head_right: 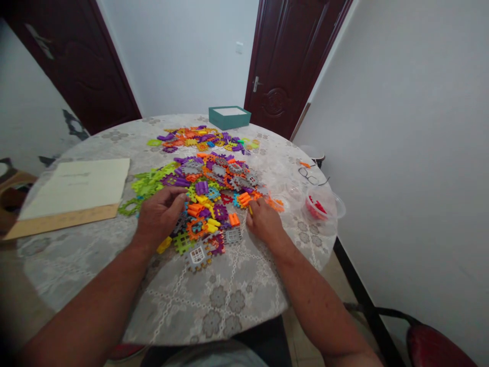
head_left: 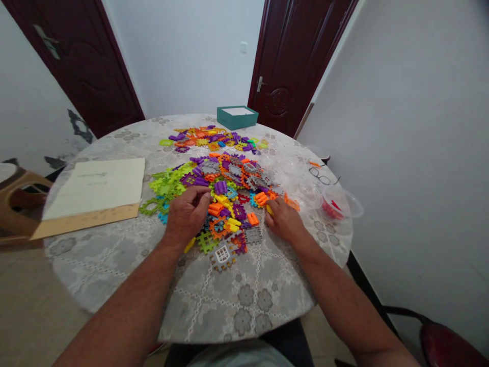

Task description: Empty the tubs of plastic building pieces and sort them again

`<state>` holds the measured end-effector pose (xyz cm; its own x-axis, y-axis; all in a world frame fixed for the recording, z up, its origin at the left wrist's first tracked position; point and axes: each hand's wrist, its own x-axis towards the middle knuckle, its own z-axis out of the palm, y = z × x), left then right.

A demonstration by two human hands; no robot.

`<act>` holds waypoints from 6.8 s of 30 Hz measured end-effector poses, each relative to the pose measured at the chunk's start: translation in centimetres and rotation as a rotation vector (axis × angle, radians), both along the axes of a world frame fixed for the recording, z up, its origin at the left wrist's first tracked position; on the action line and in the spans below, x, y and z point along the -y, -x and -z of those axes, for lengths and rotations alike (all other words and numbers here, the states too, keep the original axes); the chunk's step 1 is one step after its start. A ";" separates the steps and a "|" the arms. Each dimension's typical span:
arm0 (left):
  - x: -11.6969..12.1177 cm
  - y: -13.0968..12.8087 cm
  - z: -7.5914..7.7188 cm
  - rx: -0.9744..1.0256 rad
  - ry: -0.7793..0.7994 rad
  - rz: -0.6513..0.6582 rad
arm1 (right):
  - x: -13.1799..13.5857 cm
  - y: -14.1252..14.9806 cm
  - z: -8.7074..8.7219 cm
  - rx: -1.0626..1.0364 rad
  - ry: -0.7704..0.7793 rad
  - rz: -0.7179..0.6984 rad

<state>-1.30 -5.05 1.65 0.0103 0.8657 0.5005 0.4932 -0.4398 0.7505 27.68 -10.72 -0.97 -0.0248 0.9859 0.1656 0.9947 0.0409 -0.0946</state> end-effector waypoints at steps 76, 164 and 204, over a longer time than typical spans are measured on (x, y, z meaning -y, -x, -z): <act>0.8 -0.8 1.2 -0.315 -0.136 0.336 | -1.6 6.3 -1.5 -1.142 -0.044 -0.323; -1.8 1.9 0.1 0.119 0.018 -0.210 | -8.2 -14.8 -11.0 0.173 0.102 0.336; -0.9 0.9 0.6 -0.020 -0.014 -0.082 | -0.2 -2.3 -0.7 -0.528 0.044 -0.062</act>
<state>-2.15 -4.10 1.02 -0.0502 0.8572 0.5126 0.5424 -0.4076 0.7346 29.96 -10.49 -0.31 -0.0079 0.9915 0.1299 0.8069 0.0831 -0.5848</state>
